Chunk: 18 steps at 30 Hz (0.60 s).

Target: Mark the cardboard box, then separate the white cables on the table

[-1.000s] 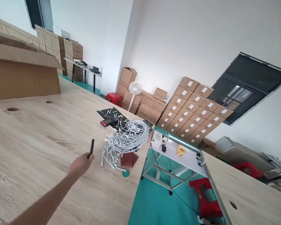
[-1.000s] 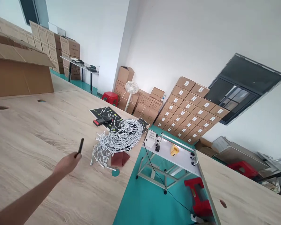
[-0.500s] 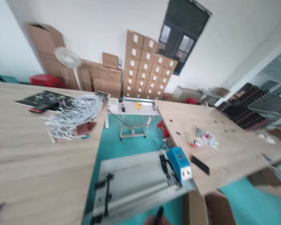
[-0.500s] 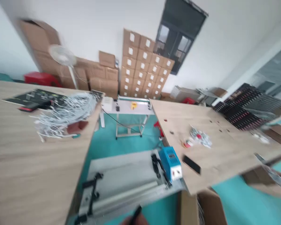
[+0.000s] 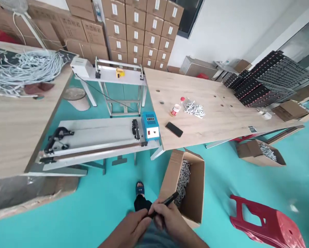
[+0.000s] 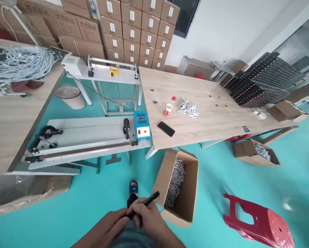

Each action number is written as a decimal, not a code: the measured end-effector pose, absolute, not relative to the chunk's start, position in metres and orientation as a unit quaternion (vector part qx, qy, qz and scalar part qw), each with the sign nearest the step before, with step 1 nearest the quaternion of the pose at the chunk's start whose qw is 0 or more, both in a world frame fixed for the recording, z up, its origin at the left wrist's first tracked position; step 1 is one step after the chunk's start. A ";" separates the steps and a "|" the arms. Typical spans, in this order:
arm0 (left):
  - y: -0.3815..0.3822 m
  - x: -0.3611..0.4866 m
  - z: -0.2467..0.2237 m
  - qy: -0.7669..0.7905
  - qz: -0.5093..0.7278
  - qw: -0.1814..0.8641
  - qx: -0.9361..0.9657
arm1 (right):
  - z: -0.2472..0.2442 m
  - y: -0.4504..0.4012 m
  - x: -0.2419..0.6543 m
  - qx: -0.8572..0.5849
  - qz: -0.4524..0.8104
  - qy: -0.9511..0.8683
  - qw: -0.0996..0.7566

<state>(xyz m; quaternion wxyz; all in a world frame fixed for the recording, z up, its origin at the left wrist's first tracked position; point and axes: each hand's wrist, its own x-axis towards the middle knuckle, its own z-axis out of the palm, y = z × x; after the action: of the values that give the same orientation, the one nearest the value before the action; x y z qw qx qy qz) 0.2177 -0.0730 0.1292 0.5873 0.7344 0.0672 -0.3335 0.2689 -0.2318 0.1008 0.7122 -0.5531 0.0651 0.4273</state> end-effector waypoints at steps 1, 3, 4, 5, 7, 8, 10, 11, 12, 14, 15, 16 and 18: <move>-0.089 0.211 0.122 0.057 -0.332 0.568 0.751 | 0.093 -0.248 0.258 -0.556 0.422 0.094 0.710; -0.115 0.190 0.105 0.045 -0.333 0.527 0.780 | 0.081 -0.287 0.246 -0.550 0.411 0.177 0.705; -0.123 0.175 0.097 0.054 -0.332 0.510 0.792 | 0.078 -0.309 0.247 -0.548 0.391 0.223 0.705; -0.130 0.157 0.088 0.082 -0.326 0.493 0.802 | 0.076 -0.332 0.255 -0.551 0.361 0.267 0.703; -0.138 0.119 0.069 0.183 -0.292 0.476 0.809 | 0.070 -0.378 0.284 -0.568 0.294 0.304 0.706; -0.143 0.101 0.057 0.245 -0.271 0.483 0.796 | 0.064 -0.397 0.302 -0.588 0.291 0.295 0.694; -0.159 0.075 0.029 0.350 -0.233 0.532 0.735 | 0.040 -0.427 0.337 -0.633 0.351 0.246 0.645; -0.171 0.070 0.011 0.393 -0.218 0.571 0.687 | 0.022 -0.436 0.351 -0.658 0.389 0.207 0.610; -0.187 0.070 -0.010 0.435 -0.203 0.611 0.629 | 0.000 -0.441 0.362 -0.687 0.425 0.157 0.568; -0.228 0.088 -0.059 0.538 -0.143 0.681 0.477 | -0.053 -0.445 0.377 -0.744 0.463 0.027 0.482; -0.250 0.104 -0.086 0.592 -0.098 0.702 0.383 | -0.081 -0.445 0.381 -0.762 0.469 -0.035 0.445; -0.273 0.122 -0.114 0.639 -0.048 0.712 0.287 | -0.111 -0.445 0.384 -0.770 0.474 -0.086 0.418; -0.315 0.162 -0.171 0.689 0.031 0.712 0.130 | -0.168 -0.445 0.391 -0.768 0.486 -0.140 0.393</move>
<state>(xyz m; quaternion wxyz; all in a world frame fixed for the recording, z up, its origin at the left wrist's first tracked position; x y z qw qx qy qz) 0.1619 -0.3149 -0.1706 0.7119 0.1298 0.6895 0.0313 0.3907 -0.4446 -0.1676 0.3934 -0.7676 -0.1397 0.4863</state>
